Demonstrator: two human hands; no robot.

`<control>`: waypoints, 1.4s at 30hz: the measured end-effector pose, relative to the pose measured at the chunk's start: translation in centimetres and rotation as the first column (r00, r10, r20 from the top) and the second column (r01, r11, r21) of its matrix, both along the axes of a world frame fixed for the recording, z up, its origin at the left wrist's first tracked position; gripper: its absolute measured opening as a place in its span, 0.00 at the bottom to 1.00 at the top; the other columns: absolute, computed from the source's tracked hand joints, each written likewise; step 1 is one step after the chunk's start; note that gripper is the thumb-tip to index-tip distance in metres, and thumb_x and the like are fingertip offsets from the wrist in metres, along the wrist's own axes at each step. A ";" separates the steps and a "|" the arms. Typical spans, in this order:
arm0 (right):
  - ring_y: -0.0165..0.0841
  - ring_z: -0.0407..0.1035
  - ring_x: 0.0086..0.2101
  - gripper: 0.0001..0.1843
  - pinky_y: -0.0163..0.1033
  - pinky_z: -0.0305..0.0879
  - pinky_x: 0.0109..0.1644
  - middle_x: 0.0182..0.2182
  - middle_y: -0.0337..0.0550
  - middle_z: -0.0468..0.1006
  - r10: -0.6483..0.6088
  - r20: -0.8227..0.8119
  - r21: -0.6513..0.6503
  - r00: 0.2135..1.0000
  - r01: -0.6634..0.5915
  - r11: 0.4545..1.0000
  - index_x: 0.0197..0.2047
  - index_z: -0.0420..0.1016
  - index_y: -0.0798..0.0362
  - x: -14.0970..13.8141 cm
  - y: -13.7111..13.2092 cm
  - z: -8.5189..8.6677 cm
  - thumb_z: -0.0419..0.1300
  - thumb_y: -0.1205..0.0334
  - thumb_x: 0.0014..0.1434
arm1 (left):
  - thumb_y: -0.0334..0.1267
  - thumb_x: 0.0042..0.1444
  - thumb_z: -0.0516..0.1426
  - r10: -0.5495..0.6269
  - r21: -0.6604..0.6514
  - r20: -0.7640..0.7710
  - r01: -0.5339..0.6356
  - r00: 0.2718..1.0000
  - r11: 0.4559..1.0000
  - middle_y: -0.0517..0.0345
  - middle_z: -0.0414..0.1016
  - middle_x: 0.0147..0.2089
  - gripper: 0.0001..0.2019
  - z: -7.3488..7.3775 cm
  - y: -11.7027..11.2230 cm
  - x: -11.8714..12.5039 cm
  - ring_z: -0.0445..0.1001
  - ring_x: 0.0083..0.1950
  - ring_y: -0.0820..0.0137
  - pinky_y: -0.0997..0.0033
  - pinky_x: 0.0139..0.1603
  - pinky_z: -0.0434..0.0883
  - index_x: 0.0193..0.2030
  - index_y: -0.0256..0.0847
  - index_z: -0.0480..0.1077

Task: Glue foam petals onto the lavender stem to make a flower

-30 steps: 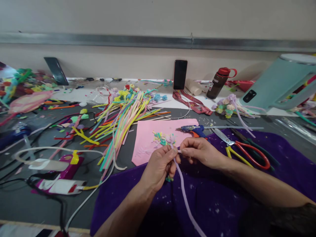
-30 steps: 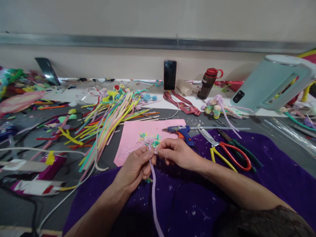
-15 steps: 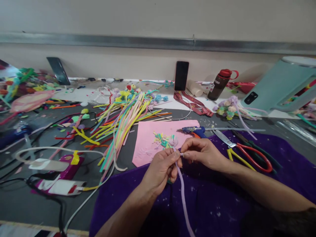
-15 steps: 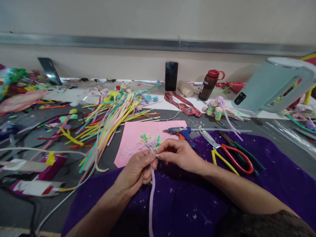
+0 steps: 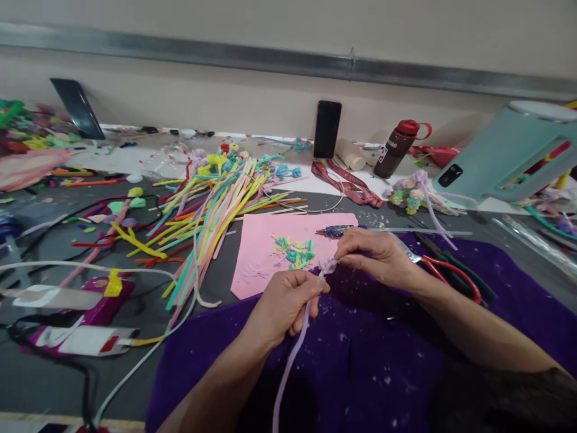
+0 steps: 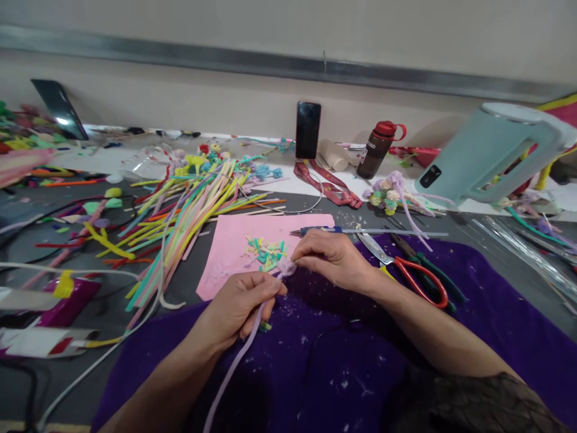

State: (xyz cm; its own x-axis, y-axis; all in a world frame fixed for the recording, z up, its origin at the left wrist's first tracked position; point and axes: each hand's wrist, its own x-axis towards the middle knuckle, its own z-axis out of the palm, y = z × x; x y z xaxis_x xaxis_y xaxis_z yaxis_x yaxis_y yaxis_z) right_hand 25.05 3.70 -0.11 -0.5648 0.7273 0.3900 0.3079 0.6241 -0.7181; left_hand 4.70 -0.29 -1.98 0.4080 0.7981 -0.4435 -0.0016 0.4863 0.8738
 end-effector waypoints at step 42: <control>0.30 0.64 0.35 0.06 0.35 0.59 0.37 0.34 0.42 0.69 0.049 0.388 0.163 0.920 -0.120 0.979 0.36 0.75 0.52 -0.2 -1.1 1.1 0.56 0.67 0.58 | 0.42 0.52 0.53 -0.136 0.111 -0.242 0.167 0.961 0.980 0.66 0.63 0.13 0.11 0.1 -0.4 0.3 0.51 0.11 0.81 0.80 0.13 0.46 0.27 0.37 0.72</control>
State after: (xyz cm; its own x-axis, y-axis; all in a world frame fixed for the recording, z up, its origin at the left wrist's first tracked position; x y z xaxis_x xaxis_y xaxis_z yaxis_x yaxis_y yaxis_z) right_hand 24.85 2.62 0.97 -0.7526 0.6081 0.2527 0.4756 0.7673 -0.4301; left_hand 5.01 -0.64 -1.87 0.4267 0.7916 -0.4375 0.2737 0.3480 0.8966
